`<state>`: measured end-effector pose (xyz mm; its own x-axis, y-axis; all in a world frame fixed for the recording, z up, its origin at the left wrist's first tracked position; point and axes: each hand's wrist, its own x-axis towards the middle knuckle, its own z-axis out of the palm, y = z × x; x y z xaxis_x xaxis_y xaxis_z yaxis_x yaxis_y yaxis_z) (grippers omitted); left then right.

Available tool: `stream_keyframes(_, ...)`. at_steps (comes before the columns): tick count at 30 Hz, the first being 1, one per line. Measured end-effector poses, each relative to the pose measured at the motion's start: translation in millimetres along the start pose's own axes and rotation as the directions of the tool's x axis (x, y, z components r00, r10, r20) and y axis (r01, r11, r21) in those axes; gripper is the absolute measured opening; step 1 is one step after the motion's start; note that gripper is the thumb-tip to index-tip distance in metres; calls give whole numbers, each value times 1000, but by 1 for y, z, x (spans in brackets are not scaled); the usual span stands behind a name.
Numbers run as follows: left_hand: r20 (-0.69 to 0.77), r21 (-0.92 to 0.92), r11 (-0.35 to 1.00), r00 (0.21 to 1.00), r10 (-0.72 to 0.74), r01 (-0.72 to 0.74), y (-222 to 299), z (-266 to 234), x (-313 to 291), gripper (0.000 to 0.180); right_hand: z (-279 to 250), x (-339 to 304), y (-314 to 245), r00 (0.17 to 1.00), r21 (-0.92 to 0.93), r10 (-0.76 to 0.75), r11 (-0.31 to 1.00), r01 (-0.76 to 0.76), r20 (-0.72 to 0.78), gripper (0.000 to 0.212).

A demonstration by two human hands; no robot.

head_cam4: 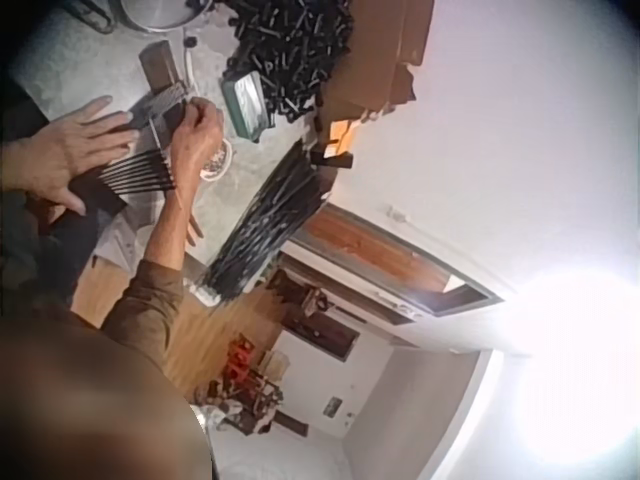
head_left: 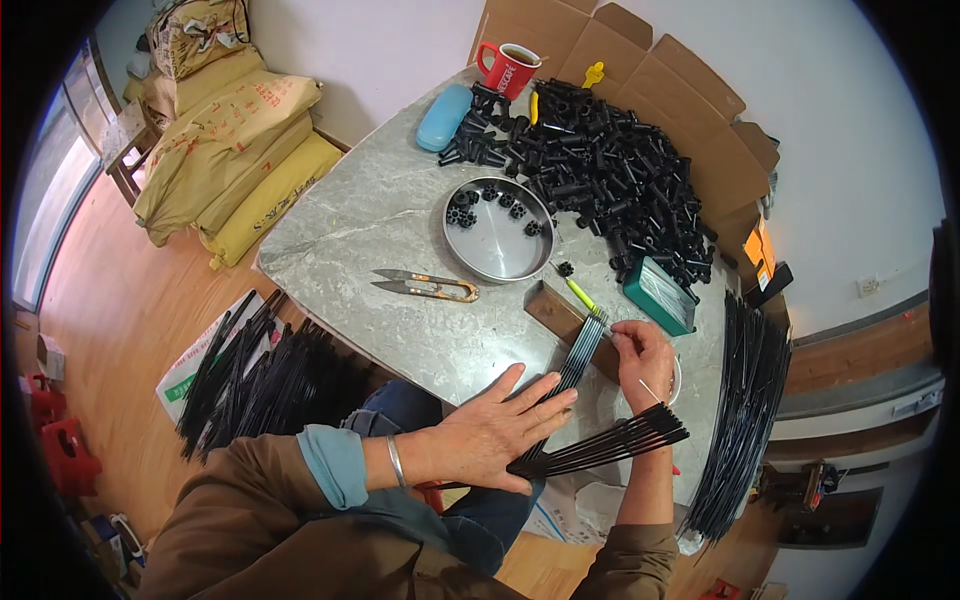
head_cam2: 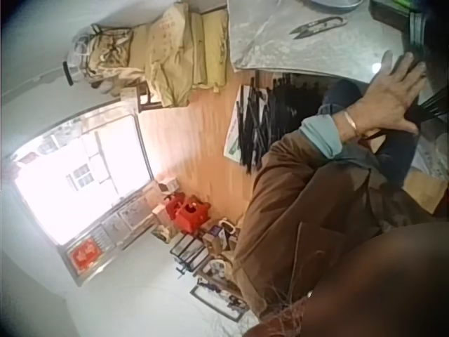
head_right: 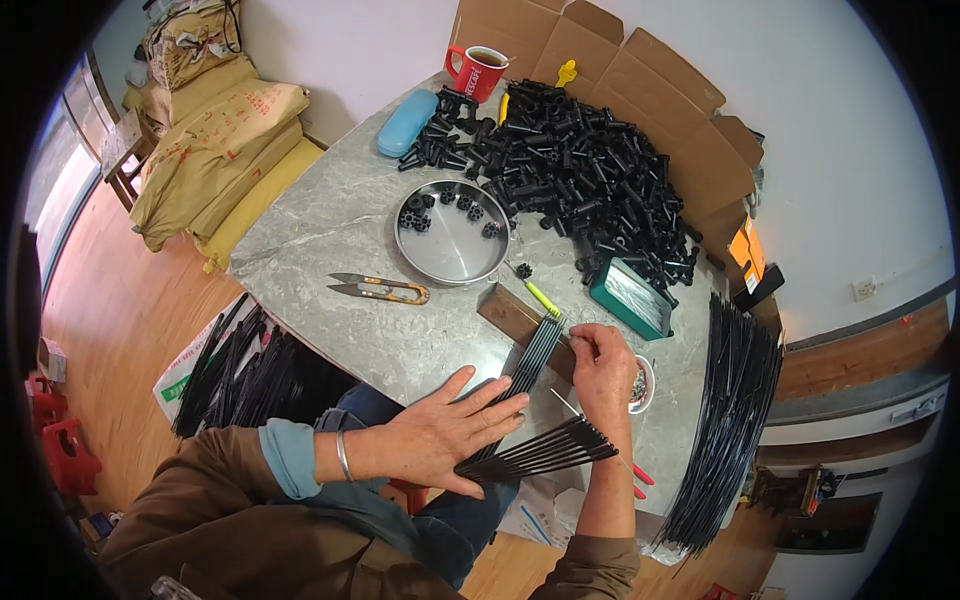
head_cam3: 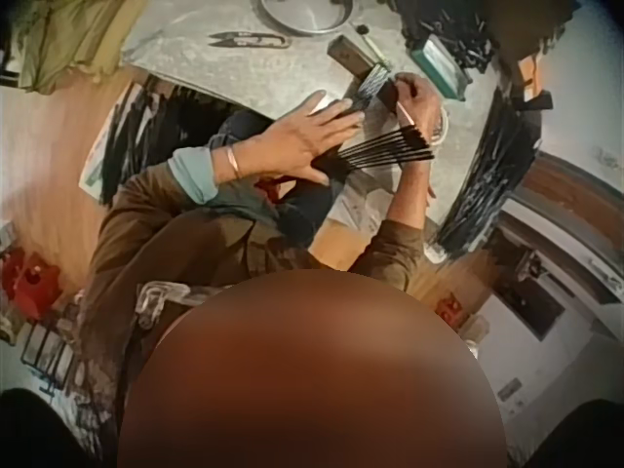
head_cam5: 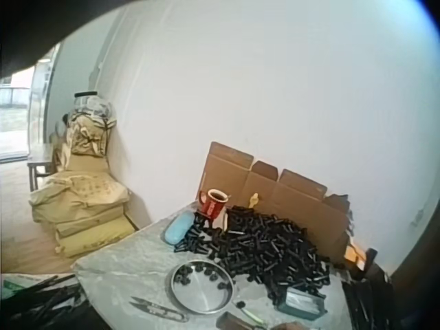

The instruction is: Assembling black plastic rods into a comb-like holder using pliers on a production floor.

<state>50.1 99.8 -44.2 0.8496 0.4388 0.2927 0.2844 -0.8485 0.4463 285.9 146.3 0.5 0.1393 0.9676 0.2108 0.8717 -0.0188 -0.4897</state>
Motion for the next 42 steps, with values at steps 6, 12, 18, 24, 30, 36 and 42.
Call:
stream_keyframes(6, -7, -6, 1000, 1000, 0, 0, 0, 0, 0, 91, 8, 9, 13, 977, 55, -207, 976, 209, -47, 7)
stream_keyframes(12, -20, -11, 1000, 1000, 2, -3, 0, 1, -2, 92, 11, 15, 22, 998, 278, 15, 960, -31, 58, 13)
stream_keyframes(18, -20, -15, 1000, 1000, 13, -14, 0, 1, 0, 92, 20, 21, 32, 991, 522, 98, 843, -128, 85, 20)
stream_keyframes(24, -12, -3, 1000, 1000, -4, 4, 0, -1, -1, 90, -12, 12, 28, 998, 82, 23, 996, -28, 54, 18)
stream_keyframes(30, -4, 10, 1000, 1000, -14, 14, 0, -2, -1, 89, 2, 19, 21, 995, 116, 7, 993, -19, 104, 14)
stream_keyframes(36, 7, 16, 999, 999, 46, -46, 2, -6, -3, 89, -22, 70, 76, 945, -46, 105, 991, -126, -309, 16)
stream_keyframes(42, 80, 23, 998, 995, 59, -61, 4, -6, -3, 90, -21, 93, 98, 991, -355, 72, 928, -109, -115, 18)
